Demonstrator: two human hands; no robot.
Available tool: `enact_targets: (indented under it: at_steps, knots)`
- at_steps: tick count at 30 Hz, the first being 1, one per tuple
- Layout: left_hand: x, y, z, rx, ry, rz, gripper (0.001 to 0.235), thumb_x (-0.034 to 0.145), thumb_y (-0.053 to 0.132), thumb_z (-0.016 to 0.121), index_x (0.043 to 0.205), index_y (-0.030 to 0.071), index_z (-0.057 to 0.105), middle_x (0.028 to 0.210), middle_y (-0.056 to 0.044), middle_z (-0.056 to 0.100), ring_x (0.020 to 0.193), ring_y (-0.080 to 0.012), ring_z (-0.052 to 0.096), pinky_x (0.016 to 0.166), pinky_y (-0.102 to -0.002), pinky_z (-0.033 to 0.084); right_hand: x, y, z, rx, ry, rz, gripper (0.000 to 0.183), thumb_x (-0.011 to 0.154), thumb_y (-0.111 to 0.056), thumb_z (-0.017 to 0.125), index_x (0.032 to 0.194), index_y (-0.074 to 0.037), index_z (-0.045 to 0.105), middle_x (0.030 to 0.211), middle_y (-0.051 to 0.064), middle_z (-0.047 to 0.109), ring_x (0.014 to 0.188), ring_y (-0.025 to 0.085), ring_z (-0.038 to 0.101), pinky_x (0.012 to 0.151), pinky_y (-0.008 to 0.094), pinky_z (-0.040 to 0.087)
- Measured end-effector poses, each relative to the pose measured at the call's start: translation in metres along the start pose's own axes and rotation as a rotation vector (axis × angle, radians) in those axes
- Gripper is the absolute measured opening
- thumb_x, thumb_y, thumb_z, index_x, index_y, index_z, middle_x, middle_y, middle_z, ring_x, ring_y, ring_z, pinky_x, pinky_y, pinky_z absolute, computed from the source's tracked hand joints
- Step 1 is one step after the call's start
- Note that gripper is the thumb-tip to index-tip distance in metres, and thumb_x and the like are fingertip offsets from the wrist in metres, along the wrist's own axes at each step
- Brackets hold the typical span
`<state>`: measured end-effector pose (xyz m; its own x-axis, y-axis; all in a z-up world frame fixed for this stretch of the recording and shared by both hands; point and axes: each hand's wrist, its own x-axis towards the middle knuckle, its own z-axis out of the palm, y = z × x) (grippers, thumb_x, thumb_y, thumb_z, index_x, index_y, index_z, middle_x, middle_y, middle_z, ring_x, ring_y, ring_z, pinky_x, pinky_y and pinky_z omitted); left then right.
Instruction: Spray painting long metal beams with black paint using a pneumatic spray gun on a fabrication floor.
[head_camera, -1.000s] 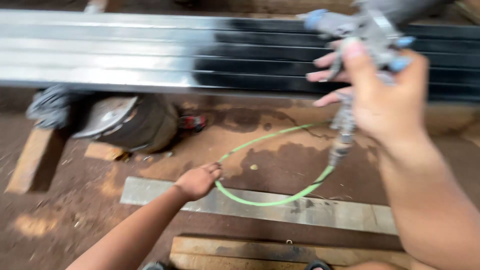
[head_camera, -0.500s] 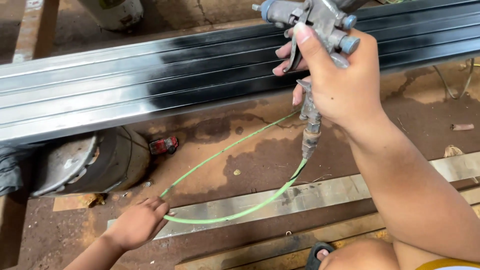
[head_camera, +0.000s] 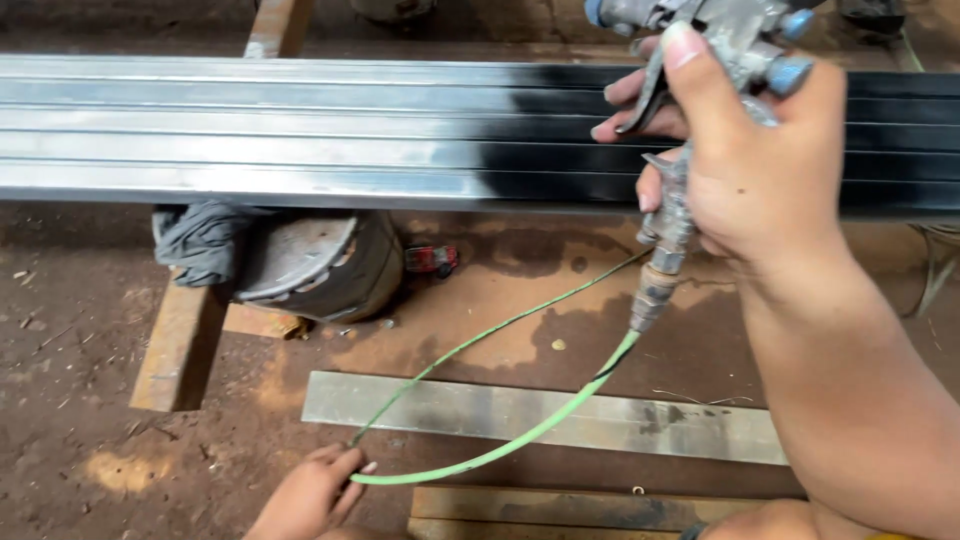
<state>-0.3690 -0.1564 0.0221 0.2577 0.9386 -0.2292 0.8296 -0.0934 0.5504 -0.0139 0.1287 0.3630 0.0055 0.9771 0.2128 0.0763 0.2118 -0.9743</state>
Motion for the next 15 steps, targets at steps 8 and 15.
enact_targets:
  at_steps: [8, 15]
  knots:
    - [0.041, -0.028, 0.011, -0.365, -0.068, -0.081, 0.020, 0.099, 0.029, 0.053, 0.087, 0.013, 0.059, 0.084, -0.007, 0.059, 0.073, -0.0272, 0.062, 0.074, -0.035, 0.048, 0.032, -0.012, -0.005, -0.323, -0.064, 0.157, 0.055, 0.099, -0.065, 0.039, 0.114, -0.020, 0.067, 0.106, 0.002, 0.078, 0.043, 0.006, 0.050, 0.037, 0.014, 0.035]
    - [0.079, 0.009, -0.016, -0.343, -0.063, 0.246, 0.029, 0.104, 0.025, 0.047, 0.096, 0.004, 0.065, 0.094, -0.016, 0.068, 0.095, -0.0322, 0.063, 0.088, -0.043, 0.049, 0.053, -0.020, -0.007, -0.345, -0.115, 0.030, 0.053, 0.112, -0.060, 0.038, 0.123, -0.011, 0.054, 0.125, 0.000, 0.067, 0.112, 0.010, 0.078, 0.043, 0.016, 0.041]
